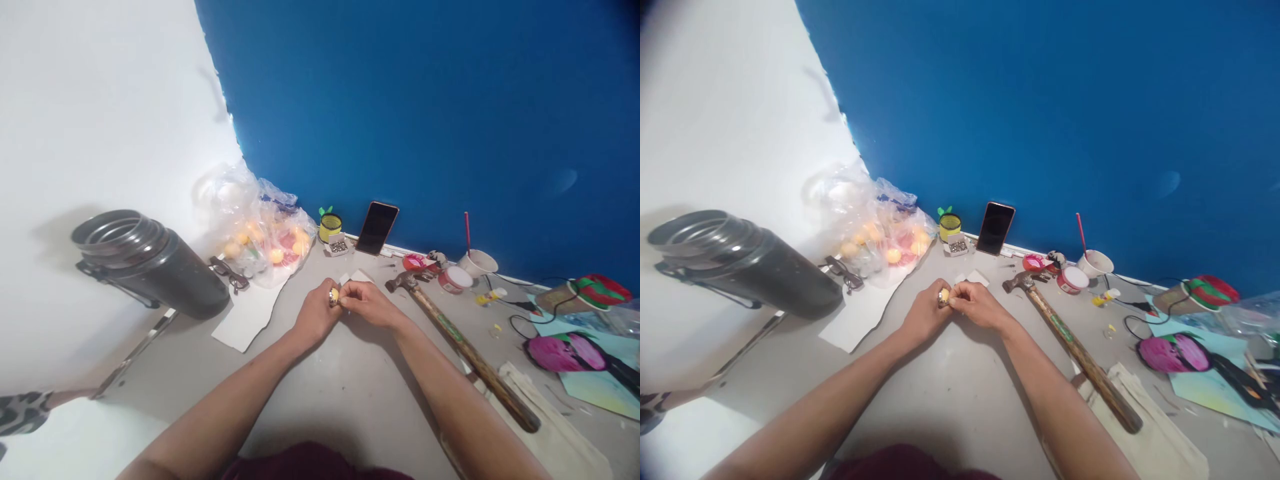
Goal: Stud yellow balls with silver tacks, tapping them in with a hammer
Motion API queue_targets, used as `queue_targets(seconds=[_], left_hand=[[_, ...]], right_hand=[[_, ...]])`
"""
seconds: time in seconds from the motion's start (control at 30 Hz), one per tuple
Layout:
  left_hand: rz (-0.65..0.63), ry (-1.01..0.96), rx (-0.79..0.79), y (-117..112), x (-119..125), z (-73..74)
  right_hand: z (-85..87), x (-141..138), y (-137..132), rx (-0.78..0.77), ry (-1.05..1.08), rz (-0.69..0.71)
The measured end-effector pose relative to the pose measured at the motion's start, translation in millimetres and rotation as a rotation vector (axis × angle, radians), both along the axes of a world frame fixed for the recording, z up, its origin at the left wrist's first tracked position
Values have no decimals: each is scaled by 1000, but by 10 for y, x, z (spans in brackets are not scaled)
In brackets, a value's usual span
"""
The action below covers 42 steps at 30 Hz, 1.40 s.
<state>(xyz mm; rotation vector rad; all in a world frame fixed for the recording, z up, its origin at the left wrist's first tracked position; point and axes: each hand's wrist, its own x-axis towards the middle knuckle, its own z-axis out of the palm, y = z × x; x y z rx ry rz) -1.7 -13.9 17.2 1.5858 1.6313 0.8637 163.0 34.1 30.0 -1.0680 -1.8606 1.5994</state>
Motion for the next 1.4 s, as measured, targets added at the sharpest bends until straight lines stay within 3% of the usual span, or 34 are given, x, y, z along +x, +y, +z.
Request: queue_targets(seconds=[0.2, 0.43, 0.57, 0.8, 0.97, 1.07, 1.13, 1.23, 1.3, 1.4], left_hand=[[21, 46, 12, -9, 4, 4], [146, 196, 61, -12, 22, -41], [169, 193, 111, -22, 35, -30], [193, 10, 126, -15, 43, -58], [202, -247, 58, 29, 36, 28], [206, -420, -48, 41, 33, 102], [192, -531, -137, 42, 32, 124], [161, -637, -193, 43, 32, 104], [138, -663, -181, 48, 29, 68], [111, -638, -150, 65, 15, 16]], right_hand=[[-2, -39, -40, 108, -96, -6], [-59, -188, -172, 295, -198, -117], [-72, -250, -209, 315, -183, -165], [-159, -327, -221, 264, -107, -212], [66, -115, -101, 272, -102, -280], [308, 325, 90, 500, -347, -356], [406, 671, 220, 550, -739, -423], [385, 1062, 352, 402, -1193, -383], [293, 1178, 392, 295, -1293, -280], [167, 1204, 414, 265, -1319, -200]])
